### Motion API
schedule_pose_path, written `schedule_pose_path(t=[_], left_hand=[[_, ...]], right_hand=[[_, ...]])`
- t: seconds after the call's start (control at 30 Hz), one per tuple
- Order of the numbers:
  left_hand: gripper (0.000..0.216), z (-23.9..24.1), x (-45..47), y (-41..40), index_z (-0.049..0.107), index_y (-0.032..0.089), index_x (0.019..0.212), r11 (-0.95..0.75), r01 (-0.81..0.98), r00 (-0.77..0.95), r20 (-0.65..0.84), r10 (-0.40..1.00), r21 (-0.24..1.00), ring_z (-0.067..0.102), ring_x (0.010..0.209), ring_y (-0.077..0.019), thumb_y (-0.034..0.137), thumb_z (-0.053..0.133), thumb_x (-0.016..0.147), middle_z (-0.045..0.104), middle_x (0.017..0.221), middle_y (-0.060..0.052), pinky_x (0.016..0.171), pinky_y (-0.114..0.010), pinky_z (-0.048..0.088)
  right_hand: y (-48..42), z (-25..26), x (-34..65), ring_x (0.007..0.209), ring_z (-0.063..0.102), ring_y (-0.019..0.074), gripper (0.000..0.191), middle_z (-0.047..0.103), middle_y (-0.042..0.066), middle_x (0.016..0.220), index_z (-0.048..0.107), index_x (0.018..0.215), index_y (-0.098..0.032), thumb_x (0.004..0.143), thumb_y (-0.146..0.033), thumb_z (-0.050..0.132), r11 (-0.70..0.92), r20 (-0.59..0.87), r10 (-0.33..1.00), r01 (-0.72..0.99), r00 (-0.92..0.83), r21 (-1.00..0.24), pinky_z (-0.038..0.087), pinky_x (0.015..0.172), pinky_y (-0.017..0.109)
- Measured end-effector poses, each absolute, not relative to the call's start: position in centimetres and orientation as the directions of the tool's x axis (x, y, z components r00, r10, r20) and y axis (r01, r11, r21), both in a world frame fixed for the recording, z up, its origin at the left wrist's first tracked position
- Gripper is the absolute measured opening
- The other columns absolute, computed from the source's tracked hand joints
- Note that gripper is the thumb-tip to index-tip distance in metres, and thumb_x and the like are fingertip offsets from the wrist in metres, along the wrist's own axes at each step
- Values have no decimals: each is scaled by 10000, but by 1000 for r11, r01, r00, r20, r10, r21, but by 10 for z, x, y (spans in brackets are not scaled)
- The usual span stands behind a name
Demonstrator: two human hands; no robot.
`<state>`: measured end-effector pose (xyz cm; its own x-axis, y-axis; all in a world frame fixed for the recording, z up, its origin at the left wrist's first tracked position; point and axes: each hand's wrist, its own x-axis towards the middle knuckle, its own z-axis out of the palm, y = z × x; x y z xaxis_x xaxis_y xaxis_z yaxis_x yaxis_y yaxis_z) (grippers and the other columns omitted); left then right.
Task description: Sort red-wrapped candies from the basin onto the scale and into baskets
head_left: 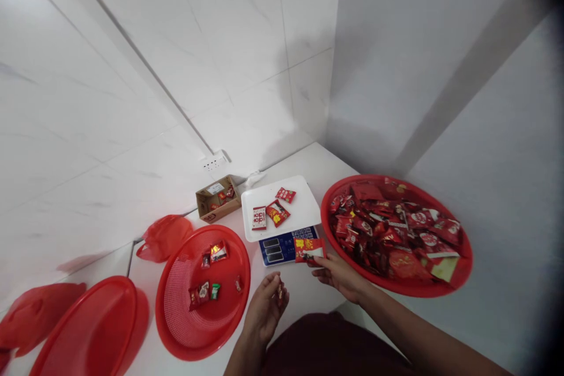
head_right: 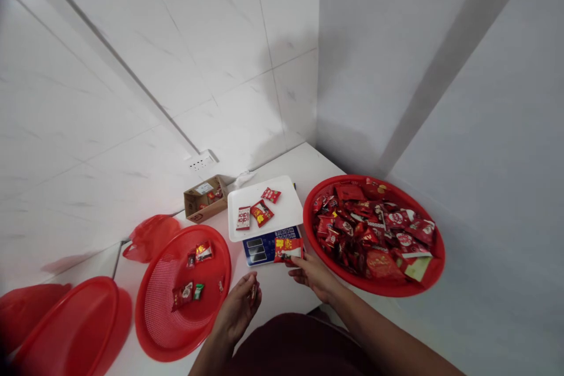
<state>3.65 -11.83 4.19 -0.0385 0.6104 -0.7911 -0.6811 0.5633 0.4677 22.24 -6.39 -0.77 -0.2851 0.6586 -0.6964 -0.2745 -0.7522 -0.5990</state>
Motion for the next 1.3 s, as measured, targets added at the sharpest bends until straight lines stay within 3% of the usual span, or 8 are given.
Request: schedule_pose_path(t=[0.17, 0.4, 0.73, 0.97, 1.3], left_hand=[[247, 43, 6, -120, 549, 153, 869, 588, -656, -8, -784, 621, 473, 620, 617, -108, -5, 565, 680, 612, 686, -5, 722, -289, 498], [278, 50, -24, -104, 550, 127, 958, 606, -539, -1, -721, 693, 584, 613, 647, -112, 30, 596, 701, 633, 741, -39, 685, -245, 490], [284, 40, -53, -101, 528, 158, 883, 697, -485, 127, -746, 653, 528, 565, 532, -92, 31, 574, 634, 592, 629, 13, 561, -225, 452], [375, 41, -57, -90, 509, 206, 989, 779, -363, 104, -809, 579, 511, 585, 581, -78, 54, 544, 648, 608, 719, 25, 588, -215, 449], [445, 34, -55, -94, 492, 172, 1016, 741, -346, 110, -759, 642, 576, 556, 547, -85, 94, 666, 613, 624, 705, 7, 577, -231, 445]], right_hand=[[-60, -8, 210, 646, 619, 97, 136, 683, 55, 932, 563, 896, -202, 777, -267, 570, -724, -701, 680, -350, -217, -594, 461, 596, 221], [-53, -9, 196, 651, 618, 113, 146, 676, 62, 982, 540, 921, -218, 779, -252, 557, -682, -710, 696, -408, -107, -607, 486, 576, 236], [-56, -9, 174, 557, 586, 76, 46, 671, 20, 756, 548, 780, -187, 797, -225, 567, -647, -756, 654, -531, -20, -546, 433, 503, 181], [-70, -4, 160, 527, 570, 66, 85, 677, 19, 732, 580, 781, -163, 812, -230, 540, -732, -774, 623, -432, -114, -527, 419, 520, 186], [-100, -8, 153, 537, 548, 54, 117, 665, 9, 697, 590, 740, -159, 757, -275, 602, -769, -759, 624, -326, -189, -551, 393, 538, 172]])
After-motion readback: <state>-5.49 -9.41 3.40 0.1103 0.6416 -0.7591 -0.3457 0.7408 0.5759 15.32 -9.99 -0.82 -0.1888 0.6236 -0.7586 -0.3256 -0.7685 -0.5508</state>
